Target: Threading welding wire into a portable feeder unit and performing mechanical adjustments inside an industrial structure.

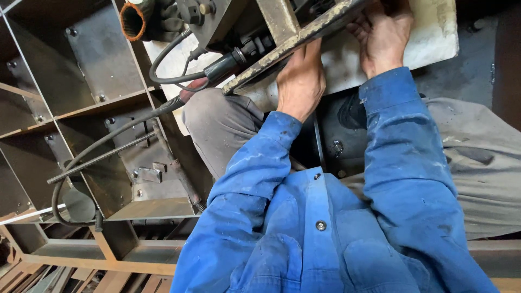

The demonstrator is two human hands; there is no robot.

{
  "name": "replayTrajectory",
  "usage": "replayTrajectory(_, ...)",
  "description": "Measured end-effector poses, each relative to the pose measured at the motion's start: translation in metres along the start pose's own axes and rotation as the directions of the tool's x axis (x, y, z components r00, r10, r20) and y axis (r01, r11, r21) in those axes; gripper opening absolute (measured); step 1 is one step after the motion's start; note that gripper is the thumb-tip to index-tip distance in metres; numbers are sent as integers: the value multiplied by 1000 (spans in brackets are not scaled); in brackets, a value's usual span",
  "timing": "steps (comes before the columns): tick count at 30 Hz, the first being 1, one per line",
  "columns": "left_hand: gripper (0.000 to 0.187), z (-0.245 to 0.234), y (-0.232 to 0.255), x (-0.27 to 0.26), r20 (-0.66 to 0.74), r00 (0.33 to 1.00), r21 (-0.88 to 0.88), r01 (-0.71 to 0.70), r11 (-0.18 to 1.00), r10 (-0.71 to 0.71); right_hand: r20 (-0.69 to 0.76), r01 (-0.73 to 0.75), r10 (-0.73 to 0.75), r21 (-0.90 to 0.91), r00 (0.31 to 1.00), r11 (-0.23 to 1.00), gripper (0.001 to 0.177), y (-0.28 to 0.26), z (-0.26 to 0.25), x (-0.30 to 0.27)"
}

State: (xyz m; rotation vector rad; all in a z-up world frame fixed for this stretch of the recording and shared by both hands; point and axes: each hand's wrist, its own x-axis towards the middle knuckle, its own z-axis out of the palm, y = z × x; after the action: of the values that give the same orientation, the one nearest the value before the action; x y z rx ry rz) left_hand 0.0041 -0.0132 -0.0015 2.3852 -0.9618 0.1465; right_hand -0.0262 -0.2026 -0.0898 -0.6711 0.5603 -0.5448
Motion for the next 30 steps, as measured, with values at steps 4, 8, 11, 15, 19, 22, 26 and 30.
replayTrajectory(4, 70, 8, -5, 4, 31, 999, 45, -32, 998, 31, 13, -24, 24, 3, 1000, 1000, 22, 18, -19, 16)
replayTrajectory(8, 69, 8, -3, 8, 42, 997, 140, -68, 988, 63, 25, -41, 39, 92, 999, 995, 27, 19, -10, 18)
replayTrajectory(11, 62, 14, 0, 7, 48, 998, 215, -53, 975, 44, 53, -25, 16, 163, 998, 986, 26, 39, -29, 40)
replayTrajectory(15, 35, 24, 0, -1, 77, 997, 200, 5, 980, -21, 105, -25, 0, 242, 994, 970, 22, 45, -34, 51)
replayTrajectory(19, 33, 19, 6, 2, 101, 994, 176, 34, 984, -52, 96, -139, 114, 313, 989, 939, 17, 58, -46, 68)
replayTrajectory(22, 46, 16, 11, 8, 34, 998, 80, 48, 996, -51, 101, -204, 180, 356, 979, 912, 11, 63, -56, 70)
replayTrajectory(26, 43, 17, 12, 5, 55, 995, 42, 81, 996, -83, 32, -228, 229, 296, 973, 927, 8, 57, -55, 64)
replayTrajectory(30, 43, 10, 14, 3, 104, 987, 21, 119, 993, -121, 31, -239, 238, 183, 971, 954, 12, 47, -55, 52)
